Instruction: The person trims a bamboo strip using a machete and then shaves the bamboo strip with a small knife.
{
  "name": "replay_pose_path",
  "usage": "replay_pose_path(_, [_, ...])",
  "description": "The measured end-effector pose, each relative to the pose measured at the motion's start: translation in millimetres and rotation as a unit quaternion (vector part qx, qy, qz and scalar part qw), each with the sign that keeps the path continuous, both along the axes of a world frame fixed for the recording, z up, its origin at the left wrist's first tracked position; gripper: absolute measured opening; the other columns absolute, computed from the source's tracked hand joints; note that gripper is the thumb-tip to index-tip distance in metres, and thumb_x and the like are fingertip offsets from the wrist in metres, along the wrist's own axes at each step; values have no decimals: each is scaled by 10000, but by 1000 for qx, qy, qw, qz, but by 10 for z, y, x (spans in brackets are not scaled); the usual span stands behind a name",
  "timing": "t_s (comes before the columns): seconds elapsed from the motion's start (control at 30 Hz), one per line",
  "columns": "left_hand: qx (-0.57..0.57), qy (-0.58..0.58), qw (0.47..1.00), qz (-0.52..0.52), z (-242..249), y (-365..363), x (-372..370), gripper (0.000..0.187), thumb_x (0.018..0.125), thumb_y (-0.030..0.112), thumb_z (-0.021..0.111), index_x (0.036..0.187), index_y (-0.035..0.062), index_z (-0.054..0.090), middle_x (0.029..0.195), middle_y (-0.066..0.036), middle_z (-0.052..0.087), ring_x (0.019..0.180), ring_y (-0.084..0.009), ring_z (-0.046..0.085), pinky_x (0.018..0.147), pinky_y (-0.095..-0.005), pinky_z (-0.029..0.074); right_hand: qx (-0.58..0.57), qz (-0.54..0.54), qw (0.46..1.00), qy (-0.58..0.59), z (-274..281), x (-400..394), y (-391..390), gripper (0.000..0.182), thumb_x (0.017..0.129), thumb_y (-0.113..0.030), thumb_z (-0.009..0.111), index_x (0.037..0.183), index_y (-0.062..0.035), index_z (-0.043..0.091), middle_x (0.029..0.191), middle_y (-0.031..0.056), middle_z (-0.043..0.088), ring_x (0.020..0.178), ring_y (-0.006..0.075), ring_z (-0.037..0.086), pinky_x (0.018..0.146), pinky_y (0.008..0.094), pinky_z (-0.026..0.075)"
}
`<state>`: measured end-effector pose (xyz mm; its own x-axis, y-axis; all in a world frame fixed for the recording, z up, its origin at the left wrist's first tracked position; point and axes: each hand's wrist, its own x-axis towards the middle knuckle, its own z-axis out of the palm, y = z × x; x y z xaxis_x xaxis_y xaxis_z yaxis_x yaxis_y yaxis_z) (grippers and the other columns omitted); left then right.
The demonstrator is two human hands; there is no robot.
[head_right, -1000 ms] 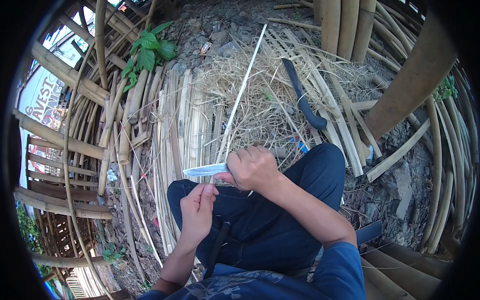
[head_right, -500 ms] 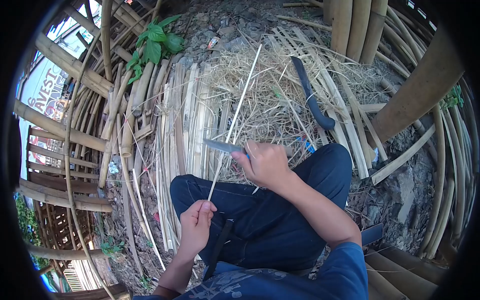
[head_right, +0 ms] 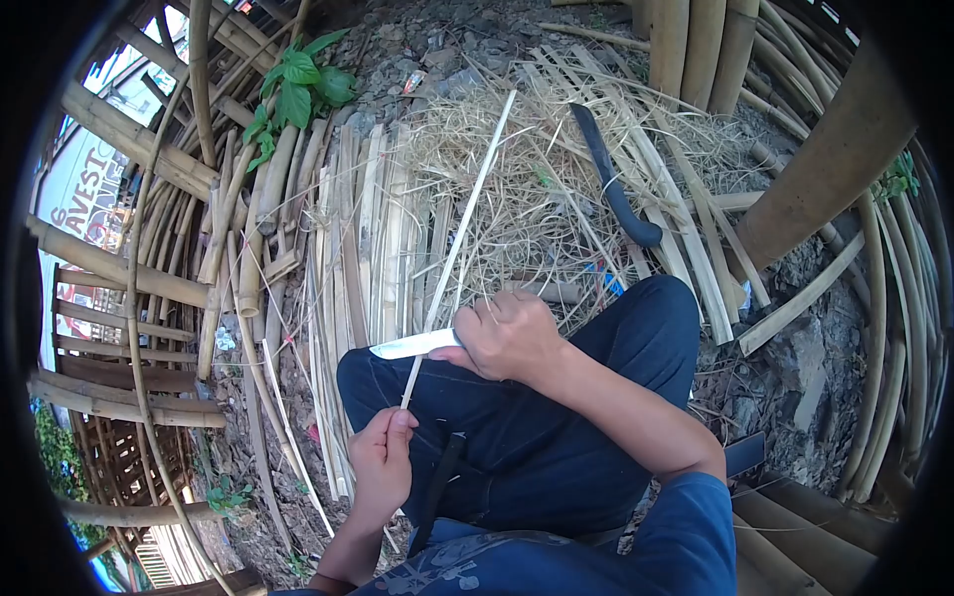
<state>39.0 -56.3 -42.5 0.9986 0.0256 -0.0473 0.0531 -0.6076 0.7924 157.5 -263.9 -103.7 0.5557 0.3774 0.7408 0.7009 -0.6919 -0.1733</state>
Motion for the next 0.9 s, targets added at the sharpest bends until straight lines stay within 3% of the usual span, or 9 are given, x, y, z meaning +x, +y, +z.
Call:
replay_pose_path(0.07, [-2,19,1000,4,-4,-10,-10,180,991,90,540,947,-52,643,673,-93,603,568,-109,525,540,-268,423,-7,-12,1000,-14,2,-1,-10,551,837,-572,626,609,-98,462,511,43,479,440,202,531,449,326,434])
replay_pose_path(0.13, [-42,-2,999,14,-49,-5,-26,239,1022,142,523,881,-12,641,643,38,494,547,-6,390,476,-205,276,-6,-14,1000,-13,-27,18,-37,550,857,-570,597,614,-99,448,532,42,460,455,204,516,444,337,417])
replay_pose_path(0.23, [-43,16,999,19,-23,9,-31,243,1023,144,521,883,-11,644,643,42,491,542,-1,384,471,-201,266,-7,-13,1000,-15,-74,40,-28,554,877,-574,564,619,-102,434,555,39,438,470,203,497,435,345,395])
replay_pose_path(0.4, [-42,25,998,25,-50,73,-93,260,1029,156,514,874,-10,642,642,45,489,537,1,381,469,-198,268,-14,-16,999,-33,-63,136,-109,522,906,-527,572,635,-93,465,538,54,469,452,225,515,420,366,395])
replay_pose_path(0.47, [-47,45,997,31,-67,136,-207,266,1031,161,512,870,-8,641,641,46,488,537,1,382,469,-198,272,78,-198,974,80,-44,398,-405,463,925,-450,597,654,-85,506,498,65,512,410,237,537,395,365,420])
replay_pose_path(0.5, [-52,59,996,33,-77,169,-290,270,1032,165,511,866,-5,640,641,46,488,538,1,383,469,-198,276,42,-164,985,44,9,432,-539,404,945,-373,595,685,-70,531,502,75,538,400,261,550,390,394,430])
replay_pose_path(0.57, [-61,79,994,39,-99,181,-359,274,1033,169,510,862,-2,639,640,46,488,538,1,383,469,-198,280,94,-171,966,169,-8,317,-300,346,937,-307,610,710,-61,522,513,105,525,434,294,556,423,414,422])
replay_pose_path(0.77, [-44,52,997,41,-122,191,-352,271,1030,164,510,863,-3,642,632,41,487,542,-9,396,474,-199,288,81,-32,991,100,-79,133,-92,349,909,-319,637,712,-60,509,513,101,515,445,299,553,439,415,430])
replay_pose_path(0.9, [8,45,999,11,-56,206,-492,192,991,83,525,895,-39,639,627,-68,548,544,-102,498,500,-265,379,17,-116,991,59,-15,387,-465,376,907,-362,640,719,-61,513,514,92,503,447,295,553,433,409,438])
